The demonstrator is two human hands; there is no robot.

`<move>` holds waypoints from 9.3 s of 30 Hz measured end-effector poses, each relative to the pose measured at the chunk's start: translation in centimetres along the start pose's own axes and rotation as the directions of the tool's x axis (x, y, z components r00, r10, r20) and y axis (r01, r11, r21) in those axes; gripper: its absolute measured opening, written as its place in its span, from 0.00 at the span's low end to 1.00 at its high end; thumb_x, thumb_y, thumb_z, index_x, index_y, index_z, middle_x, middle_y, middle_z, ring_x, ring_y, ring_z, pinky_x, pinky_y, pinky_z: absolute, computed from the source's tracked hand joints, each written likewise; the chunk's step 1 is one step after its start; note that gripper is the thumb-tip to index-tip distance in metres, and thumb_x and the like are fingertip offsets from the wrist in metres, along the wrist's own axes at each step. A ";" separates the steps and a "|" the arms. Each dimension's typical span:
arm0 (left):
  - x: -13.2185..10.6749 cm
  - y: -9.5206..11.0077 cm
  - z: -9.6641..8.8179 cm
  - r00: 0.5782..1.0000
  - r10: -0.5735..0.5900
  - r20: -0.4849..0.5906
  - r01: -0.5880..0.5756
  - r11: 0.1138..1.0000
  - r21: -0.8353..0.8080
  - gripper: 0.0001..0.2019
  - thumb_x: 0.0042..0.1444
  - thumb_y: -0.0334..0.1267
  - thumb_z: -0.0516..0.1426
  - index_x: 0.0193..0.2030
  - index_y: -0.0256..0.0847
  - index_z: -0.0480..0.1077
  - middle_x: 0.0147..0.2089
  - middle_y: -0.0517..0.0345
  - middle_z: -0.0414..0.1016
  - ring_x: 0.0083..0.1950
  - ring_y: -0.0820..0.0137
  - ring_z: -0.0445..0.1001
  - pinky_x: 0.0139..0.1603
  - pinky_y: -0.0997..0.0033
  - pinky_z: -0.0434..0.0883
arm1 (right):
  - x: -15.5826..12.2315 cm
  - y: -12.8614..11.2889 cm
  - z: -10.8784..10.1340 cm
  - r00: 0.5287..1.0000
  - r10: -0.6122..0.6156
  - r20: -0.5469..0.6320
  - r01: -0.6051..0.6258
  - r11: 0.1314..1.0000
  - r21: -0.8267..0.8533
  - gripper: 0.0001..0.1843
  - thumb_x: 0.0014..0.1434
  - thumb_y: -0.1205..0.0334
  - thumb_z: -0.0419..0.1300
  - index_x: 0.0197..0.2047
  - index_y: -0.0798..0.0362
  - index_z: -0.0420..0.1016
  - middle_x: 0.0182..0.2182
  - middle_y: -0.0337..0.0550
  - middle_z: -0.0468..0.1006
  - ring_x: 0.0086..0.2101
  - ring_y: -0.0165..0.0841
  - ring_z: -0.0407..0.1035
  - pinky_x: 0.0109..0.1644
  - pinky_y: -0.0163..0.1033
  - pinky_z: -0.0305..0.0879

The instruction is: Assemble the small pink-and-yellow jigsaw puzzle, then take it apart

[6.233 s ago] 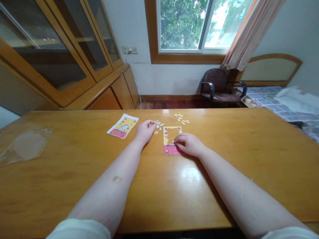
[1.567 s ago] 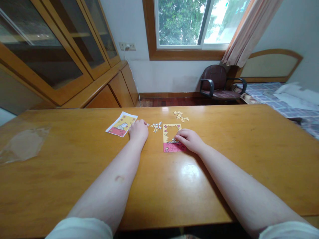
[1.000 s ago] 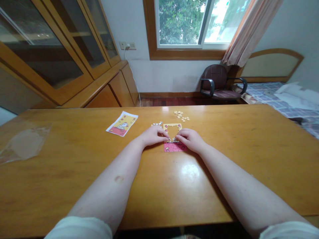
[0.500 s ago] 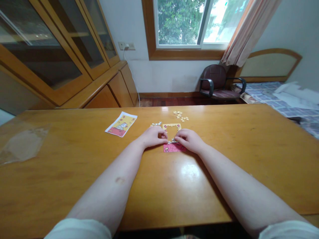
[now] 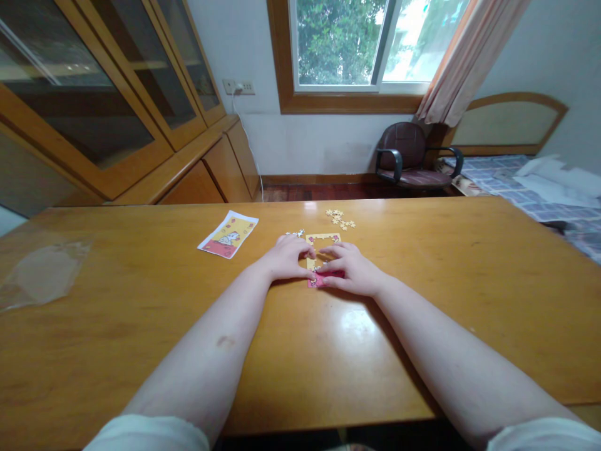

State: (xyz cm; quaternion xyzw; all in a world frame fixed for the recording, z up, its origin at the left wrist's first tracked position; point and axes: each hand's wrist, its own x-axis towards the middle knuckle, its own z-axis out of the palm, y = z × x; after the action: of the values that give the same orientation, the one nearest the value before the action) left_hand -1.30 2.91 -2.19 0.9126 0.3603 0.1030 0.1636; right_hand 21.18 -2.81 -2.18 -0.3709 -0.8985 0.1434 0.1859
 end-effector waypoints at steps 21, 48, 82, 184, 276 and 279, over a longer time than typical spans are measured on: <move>0.1 -0.3 0.1 0.998 0.062 -0.029 -0.063 0.998 -0.025 0.20 0.43 0.59 0.64 0.36 0.46 0.75 0.40 0.60 0.76 0.46 0.64 0.70 0.50 0.64 0.59 | -0.1 0.7 0.3 0.996 0.062 -0.065 -0.062 0.998 -0.006 0.15 0.61 0.49 0.58 0.42 0.46 0.81 0.53 0.50 0.72 0.53 0.44 0.64 0.58 0.55 0.55; 0.1 -0.7 -0.5 0.880 -0.305 -0.363 0.315 0.948 -0.034 0.12 0.59 0.41 0.51 0.40 0.42 0.75 0.35 0.55 0.75 0.40 0.63 0.71 0.44 0.64 0.65 | -0.1 0.6 0.2 0.995 0.076 -0.057 -0.075 0.997 0.015 0.16 0.63 0.49 0.56 0.45 0.47 0.80 0.54 0.50 0.71 0.54 0.43 0.63 0.59 0.54 0.56; -0.1 -2.0 0.2 0.747 -0.601 -0.286 0.642 0.763 0.074 0.18 0.61 0.41 0.48 0.53 0.53 0.73 0.52 0.48 0.72 0.54 0.51 0.66 0.53 0.49 0.65 | 0.0 0.9 0.3 0.995 0.078 -0.068 -0.074 0.995 0.072 0.17 0.64 0.51 0.55 0.47 0.49 0.78 0.54 0.52 0.71 0.55 0.43 0.63 0.60 0.55 0.56; 0.2 0.5 0.8 0.997 0.060 -0.041 -0.065 0.988 -0.141 0.14 0.47 0.48 0.65 0.42 0.52 0.78 0.61 0.54 0.68 0.64 0.55 0.59 0.66 0.47 0.49 | -0.3 2.8 -0.2 0.985 -0.052 -0.164 0.058 0.998 0.032 0.06 0.54 0.68 0.61 0.31 0.50 0.80 0.32 0.42 0.81 0.33 0.33 0.72 0.41 0.39 0.65; 0.4 0.2 0.6 0.974 -0.132 -0.184 0.125 0.991 -0.046 0.07 0.54 0.41 0.56 0.36 0.45 0.75 0.49 0.58 0.76 0.54 0.63 0.69 0.60 0.59 0.62 | -0.4 2.7 -0.6 0.881 0.444 -0.162 -0.457 0.889 -0.045 0.16 0.57 0.63 0.50 0.21 0.53 0.72 0.22 0.41 0.72 0.26 0.31 0.63 0.30 0.34 0.54; 0.5 -0.6 0.5 0.911 -0.284 -0.299 0.281 0.958 -0.053 0.10 0.58 0.41 0.53 0.37 0.44 0.74 0.45 0.55 0.76 0.49 0.63 0.71 0.55 0.60 0.66 | -0.4 2.8 -0.5 0.869 0.448 -0.209 -0.462 0.887 -0.017 0.16 0.59 0.61 0.50 0.24 0.53 0.74 0.25 0.42 0.74 0.29 0.32 0.66 0.33 0.35 0.56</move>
State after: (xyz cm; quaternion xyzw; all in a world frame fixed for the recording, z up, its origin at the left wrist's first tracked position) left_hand -1.19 3.54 -2.81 0.8235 0.5087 0.2186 0.1236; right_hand 23.41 -1.13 -3.00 -0.5904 -0.7669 0.1154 0.2234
